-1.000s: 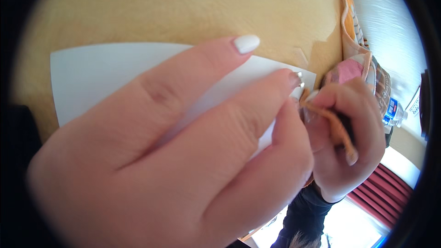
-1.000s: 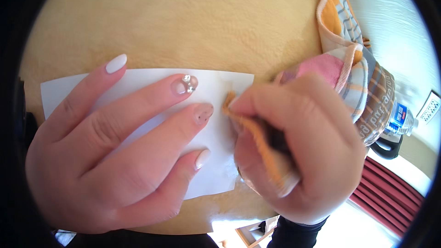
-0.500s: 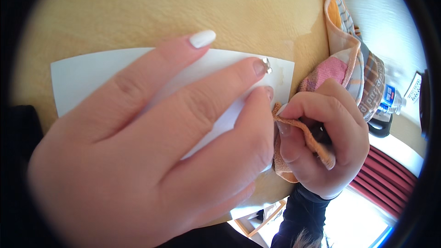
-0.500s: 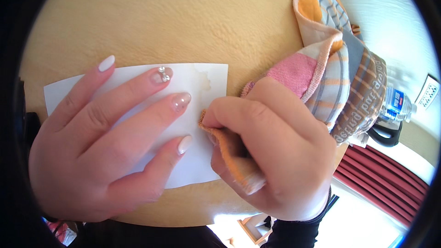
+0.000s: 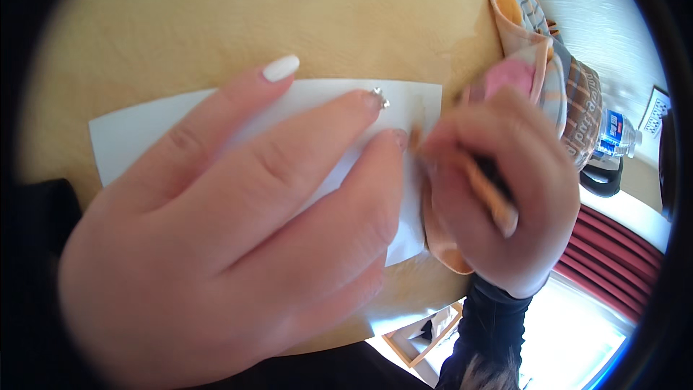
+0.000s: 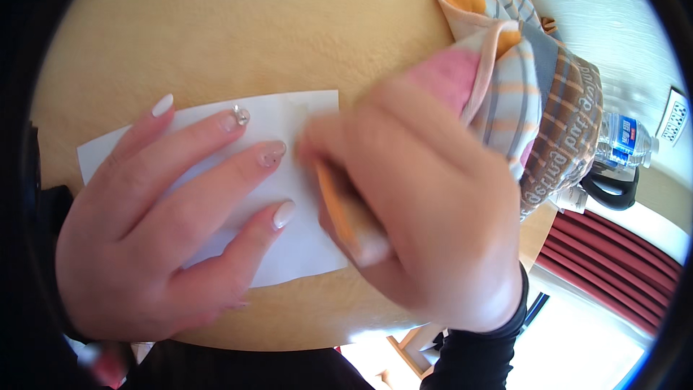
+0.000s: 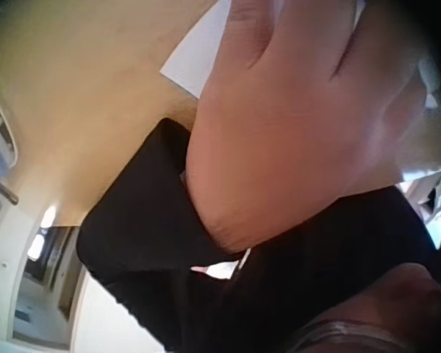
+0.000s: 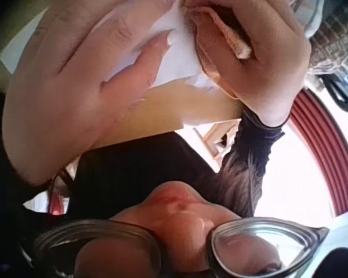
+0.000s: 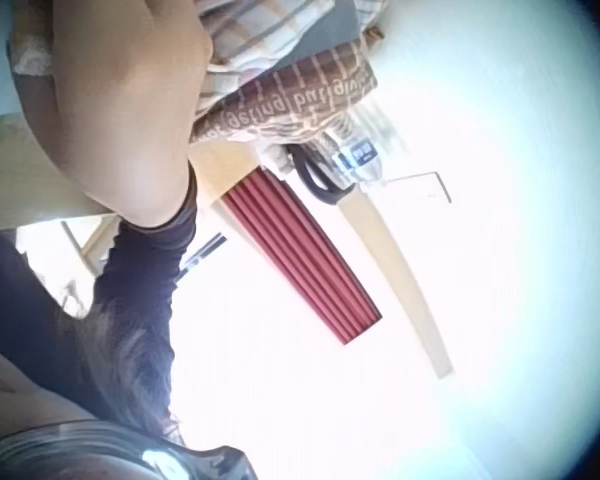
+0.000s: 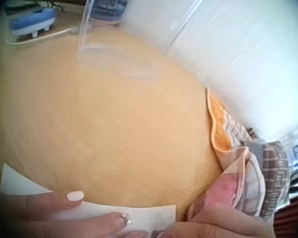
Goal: The person wipes a clear acrylic sheet with a cloth, then wipes a white paper and a printed card. The person places the card into the acrylic holder and sets the assembled holder upright on the table.
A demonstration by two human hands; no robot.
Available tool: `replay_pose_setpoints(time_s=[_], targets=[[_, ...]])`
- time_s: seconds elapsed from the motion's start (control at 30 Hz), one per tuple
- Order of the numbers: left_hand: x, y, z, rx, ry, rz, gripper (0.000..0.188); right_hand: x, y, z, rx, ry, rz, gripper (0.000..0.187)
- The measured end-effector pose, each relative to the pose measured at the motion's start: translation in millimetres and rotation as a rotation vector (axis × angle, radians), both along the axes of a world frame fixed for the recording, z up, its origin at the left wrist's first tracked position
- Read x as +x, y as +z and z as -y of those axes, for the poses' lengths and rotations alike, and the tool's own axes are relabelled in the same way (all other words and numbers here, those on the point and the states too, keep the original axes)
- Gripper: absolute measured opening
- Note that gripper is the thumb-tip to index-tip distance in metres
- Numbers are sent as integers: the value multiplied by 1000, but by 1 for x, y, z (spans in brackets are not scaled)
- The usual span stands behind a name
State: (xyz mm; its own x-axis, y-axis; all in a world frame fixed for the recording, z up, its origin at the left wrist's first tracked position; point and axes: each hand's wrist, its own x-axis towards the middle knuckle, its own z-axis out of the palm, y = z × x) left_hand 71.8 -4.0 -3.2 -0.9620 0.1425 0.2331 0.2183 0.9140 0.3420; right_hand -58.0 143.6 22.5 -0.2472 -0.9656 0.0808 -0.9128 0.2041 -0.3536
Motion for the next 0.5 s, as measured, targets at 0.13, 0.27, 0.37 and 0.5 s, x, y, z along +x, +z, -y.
replay_pose_setpoints(time_s=[0.13,0.27,0.37,0.5], targets=[[27,-18,0,-11,35,-159,14,-3,1,-8,-56,37,-31,17],[31,-26,5,-52,37,-223,16,-4,-10,-2,-127,68,-56,15],[39,-17,10,-61,25,-191,16,3,-1,-2,-86,83,68,15],[40,-20,10,-79,38,-203,16,9,-2,4,-44,-11,-22,23]])
